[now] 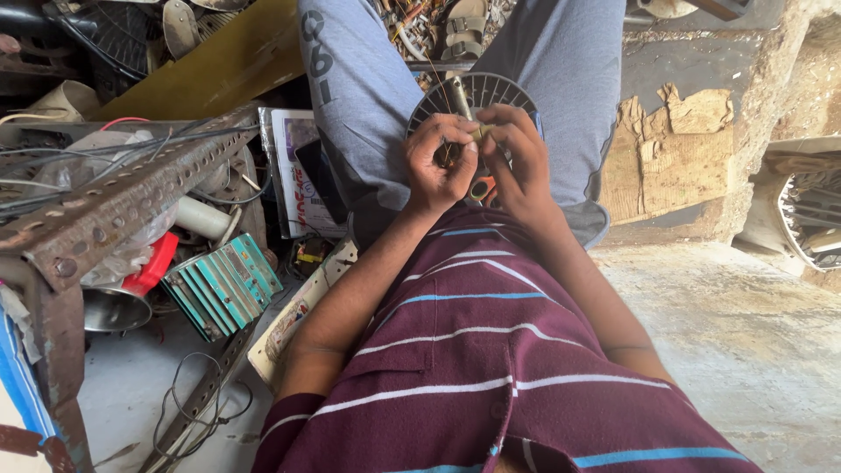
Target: The person sits cross-legged on the floor and uses a screwdriver to adjust and tighten screws on a small electric motor rotor. They repeatedly rotate the rotor and manipulate the copper windings and commutator segments while seated.
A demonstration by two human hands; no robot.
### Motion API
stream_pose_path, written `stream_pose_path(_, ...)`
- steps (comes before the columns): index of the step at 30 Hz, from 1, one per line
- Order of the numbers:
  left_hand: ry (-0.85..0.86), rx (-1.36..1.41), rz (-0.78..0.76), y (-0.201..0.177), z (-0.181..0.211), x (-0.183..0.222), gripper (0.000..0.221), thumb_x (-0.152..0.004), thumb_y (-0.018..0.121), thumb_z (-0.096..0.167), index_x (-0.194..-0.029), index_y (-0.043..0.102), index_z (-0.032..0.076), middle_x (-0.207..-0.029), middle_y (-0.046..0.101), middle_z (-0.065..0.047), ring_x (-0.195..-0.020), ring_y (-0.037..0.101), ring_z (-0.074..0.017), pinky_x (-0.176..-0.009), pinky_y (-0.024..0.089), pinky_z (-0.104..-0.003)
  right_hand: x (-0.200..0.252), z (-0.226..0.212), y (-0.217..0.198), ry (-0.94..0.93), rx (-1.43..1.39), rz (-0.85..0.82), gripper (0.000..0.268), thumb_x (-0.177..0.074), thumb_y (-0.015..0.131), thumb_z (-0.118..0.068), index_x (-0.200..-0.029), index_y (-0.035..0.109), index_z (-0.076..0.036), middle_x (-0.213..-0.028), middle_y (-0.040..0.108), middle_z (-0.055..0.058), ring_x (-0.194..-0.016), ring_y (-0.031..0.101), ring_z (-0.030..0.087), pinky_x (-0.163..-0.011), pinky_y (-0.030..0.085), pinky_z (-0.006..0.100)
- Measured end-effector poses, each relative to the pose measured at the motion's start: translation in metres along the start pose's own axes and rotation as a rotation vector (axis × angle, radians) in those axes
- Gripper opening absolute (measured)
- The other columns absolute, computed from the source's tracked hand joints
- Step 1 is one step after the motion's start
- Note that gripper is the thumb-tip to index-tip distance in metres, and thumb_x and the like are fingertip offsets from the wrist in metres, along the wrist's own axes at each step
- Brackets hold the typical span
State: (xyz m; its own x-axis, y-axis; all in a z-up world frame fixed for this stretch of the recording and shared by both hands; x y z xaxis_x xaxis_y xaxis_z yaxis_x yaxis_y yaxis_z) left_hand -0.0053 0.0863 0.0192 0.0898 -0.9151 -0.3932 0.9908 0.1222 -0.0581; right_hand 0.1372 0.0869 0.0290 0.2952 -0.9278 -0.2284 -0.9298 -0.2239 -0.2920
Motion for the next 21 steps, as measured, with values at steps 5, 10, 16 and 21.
stream_pose_path(5,0.020,-0.013,-0.045,0.000,0.010,0.000,0.018,-0.095,0.062,0.017,-0.107,0.064,0.003,-0.110,0.071,-0.013,-0.101,0.072,-0.0246,-0.090,0.061,-0.038,0.008,0.038,-0.014,0.171,-0.687,0.177,0.022,-0.094,0.063,-0.002,-0.115,0.057,-0.002,-0.134,0.057,0.012,-0.126,0.055,0.020,-0.110,0.047,0.035)
stream_pose_path(10,0.091,-0.079,-0.099,-0.017,0.027,-0.006,0.050,-0.104,0.056,0.044,-0.133,0.060,0.003,-0.126,0.066,-0.017,-0.118,0.068,-0.0310,-0.102,0.057,-0.042,0.005,0.020,-0.022,0.097,-0.493,0.126,0.033,-0.097,0.063,-0.006,-0.129,0.056,0.001,-0.139,0.057,0.012,-0.128,0.054,0.020,-0.115,0.043,0.036)
stream_pose_path(16,0.203,-0.405,-0.200,-0.029,0.030,-0.001,0.067,-0.100,0.056,0.061,-0.132,0.061,0.003,-0.118,0.067,-0.014,-0.104,0.061,-0.0261,-0.095,0.046,-0.042,-0.008,-0.010,-0.018,-0.029,-0.034,-0.005,0.045,-0.090,0.065,-0.010,-0.134,0.056,0.000,-0.135,0.060,0.018,-0.128,0.060,0.024,-0.112,0.047,0.037)
stream_pose_path(21,0.214,-0.465,-0.155,-0.034,0.012,0.009,0.056,-0.103,0.058,0.055,-0.125,0.064,0.004,-0.110,0.067,-0.008,-0.095,0.059,-0.0233,-0.089,0.044,-0.041,-0.006,0.014,-0.006,0.152,-0.320,-0.083,0.057,-0.101,0.067,-0.018,-0.150,0.042,-0.001,-0.127,0.063,0.015,-0.126,0.060,0.023,-0.114,0.046,0.038)
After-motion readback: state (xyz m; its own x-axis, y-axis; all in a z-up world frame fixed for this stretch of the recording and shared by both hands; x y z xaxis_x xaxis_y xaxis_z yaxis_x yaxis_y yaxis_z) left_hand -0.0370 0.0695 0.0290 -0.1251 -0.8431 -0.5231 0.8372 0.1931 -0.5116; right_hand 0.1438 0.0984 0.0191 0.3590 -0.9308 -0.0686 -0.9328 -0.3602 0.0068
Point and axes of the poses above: each hand's wrist, its own x-axis away from the middle knuckle, its own y-axis out of the palm, z = x × y, the point moved 9 cm from there along -x, towards the middle knuckle
